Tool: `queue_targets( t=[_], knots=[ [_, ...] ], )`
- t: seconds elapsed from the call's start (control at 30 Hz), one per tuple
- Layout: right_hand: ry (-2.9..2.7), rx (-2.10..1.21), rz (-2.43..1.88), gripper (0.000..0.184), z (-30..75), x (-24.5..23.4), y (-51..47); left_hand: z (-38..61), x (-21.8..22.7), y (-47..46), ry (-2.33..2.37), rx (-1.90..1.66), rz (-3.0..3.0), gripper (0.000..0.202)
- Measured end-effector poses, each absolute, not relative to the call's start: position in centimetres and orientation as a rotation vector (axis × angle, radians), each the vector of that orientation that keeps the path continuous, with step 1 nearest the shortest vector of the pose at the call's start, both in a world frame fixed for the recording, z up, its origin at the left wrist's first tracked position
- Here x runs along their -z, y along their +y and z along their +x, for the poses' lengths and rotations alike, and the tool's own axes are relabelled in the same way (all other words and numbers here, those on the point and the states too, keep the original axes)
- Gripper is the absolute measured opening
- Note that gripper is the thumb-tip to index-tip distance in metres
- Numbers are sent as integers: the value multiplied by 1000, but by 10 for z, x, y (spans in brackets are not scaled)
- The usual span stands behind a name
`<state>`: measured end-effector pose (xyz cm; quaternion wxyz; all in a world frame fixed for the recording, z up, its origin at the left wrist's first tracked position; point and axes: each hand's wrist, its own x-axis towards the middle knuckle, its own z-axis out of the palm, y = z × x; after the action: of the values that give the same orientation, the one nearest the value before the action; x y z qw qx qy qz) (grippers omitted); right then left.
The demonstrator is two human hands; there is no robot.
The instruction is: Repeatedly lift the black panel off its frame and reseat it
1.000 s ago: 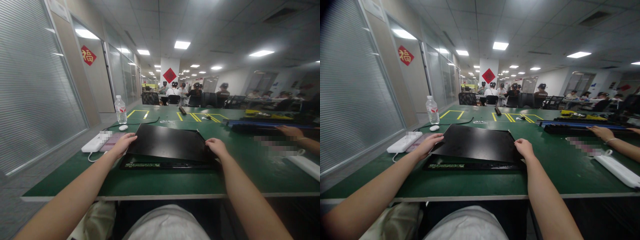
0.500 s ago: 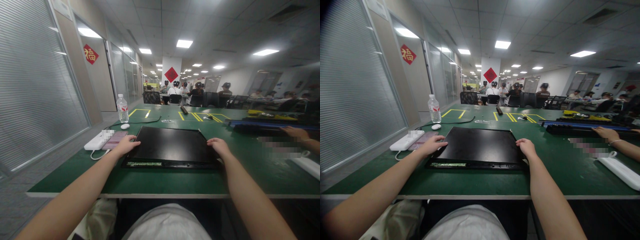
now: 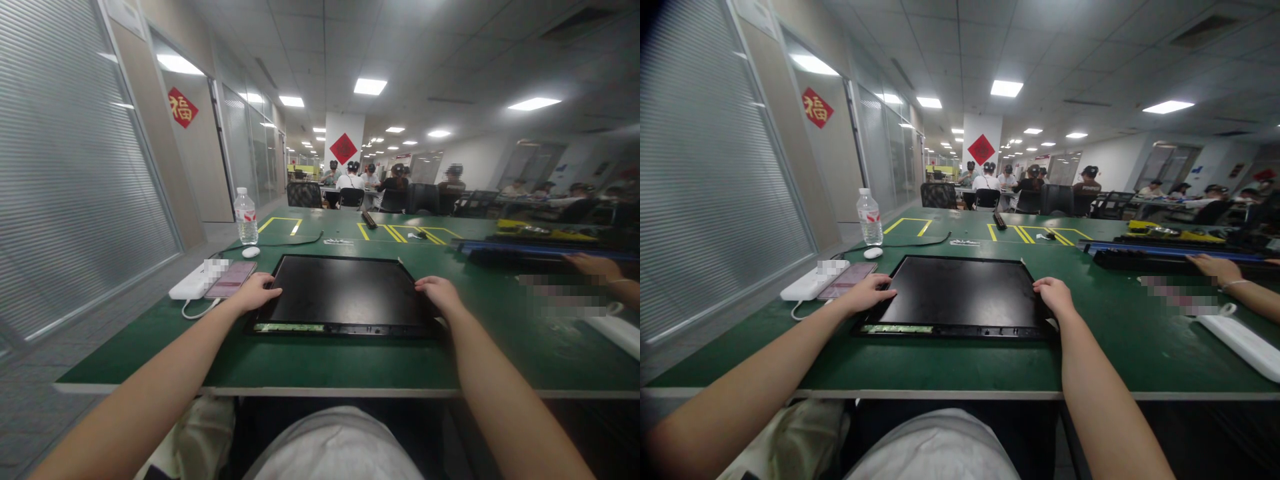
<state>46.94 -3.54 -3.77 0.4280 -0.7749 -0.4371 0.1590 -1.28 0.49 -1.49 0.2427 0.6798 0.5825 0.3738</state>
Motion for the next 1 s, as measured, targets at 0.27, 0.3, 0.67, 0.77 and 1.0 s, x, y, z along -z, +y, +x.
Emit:
queue_targets(
  t=[0.27, 0.3, 0.67, 0.77, 1.0],
  knots=[
    [-1147, -345, -1983, 17, 469, 36, -37, -13, 15, 6, 1608, -987, 1910, 20],
    [-1145, -345, -1981, 17, 469, 36, -37, -13, 16, 6, 1611, -981, 1919, 19],
    [-1133, -334, -2013, 17, 466, 32, -39, -19, 27, 20, 1659, -807, 2112, 29],
    [-1134, -322, -2015, 16, 464, 31, -39, -21, 29, 23, 1677, -711, 2202, 35],
    [-1155, -290, -2010, 15, 466, 32, -38, -22, 30, 23, 1724, -653, 2223, 46]
  ],
)
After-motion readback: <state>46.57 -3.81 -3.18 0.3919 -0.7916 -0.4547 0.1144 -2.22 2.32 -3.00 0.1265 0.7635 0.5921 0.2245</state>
